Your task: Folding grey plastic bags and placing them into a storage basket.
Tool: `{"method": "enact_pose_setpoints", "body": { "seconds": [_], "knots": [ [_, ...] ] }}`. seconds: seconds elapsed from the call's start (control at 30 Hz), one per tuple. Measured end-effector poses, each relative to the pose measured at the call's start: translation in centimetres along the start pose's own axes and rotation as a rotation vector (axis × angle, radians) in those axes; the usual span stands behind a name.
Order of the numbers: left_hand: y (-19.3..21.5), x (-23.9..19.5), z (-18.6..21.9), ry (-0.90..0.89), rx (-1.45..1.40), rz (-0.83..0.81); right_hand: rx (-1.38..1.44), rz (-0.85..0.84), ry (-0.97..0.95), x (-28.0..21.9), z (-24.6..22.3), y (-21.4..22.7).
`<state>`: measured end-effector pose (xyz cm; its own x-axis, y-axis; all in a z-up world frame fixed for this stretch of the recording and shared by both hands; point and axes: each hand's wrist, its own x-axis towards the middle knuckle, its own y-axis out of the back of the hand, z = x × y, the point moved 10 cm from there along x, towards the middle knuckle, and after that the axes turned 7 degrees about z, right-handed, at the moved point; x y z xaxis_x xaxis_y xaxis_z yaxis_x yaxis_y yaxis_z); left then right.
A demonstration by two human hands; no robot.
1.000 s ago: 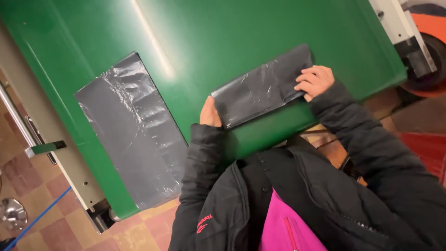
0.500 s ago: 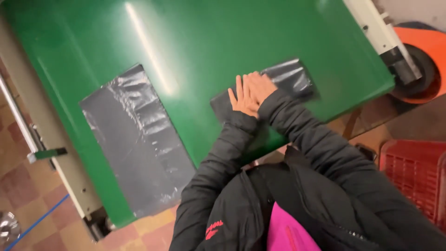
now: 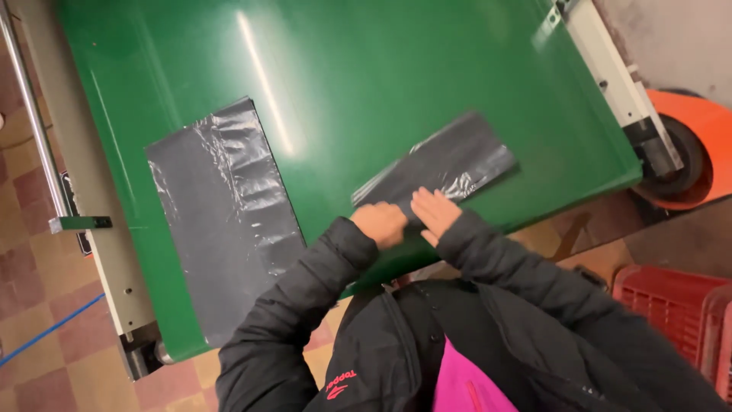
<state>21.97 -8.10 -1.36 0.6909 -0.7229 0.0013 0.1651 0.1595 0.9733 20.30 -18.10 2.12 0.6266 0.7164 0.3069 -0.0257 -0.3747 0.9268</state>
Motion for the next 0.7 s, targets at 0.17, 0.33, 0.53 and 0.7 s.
{"method": "enact_pose_setpoints", "body": {
  "seconds": [0.17, 0.33, 0.53, 0.7],
  "knots": [
    [1.1, 4.1, 0.9, -0.318, -0.758, 0.225, 0.598, 0.046, -0.052, -8.3, 4.1, -6.7],
    [-8.0, 6.7, -7.8, 0.524, -1.460, -0.021, 0.954, 0.188, -0.954, -11.0, 12.7, -5.4],
    [-0.8, 6.4, -6.9, 0.595, -0.560, 0.509, 1.433, 0.069, -1.286, -14.2, 19.7, -13.2],
    [0.0, 5.0, -7.3, 0.727, -0.465, 0.628, 1.537, 0.094, -1.271, -11.3, 19.3, -10.0]
  ]
}}
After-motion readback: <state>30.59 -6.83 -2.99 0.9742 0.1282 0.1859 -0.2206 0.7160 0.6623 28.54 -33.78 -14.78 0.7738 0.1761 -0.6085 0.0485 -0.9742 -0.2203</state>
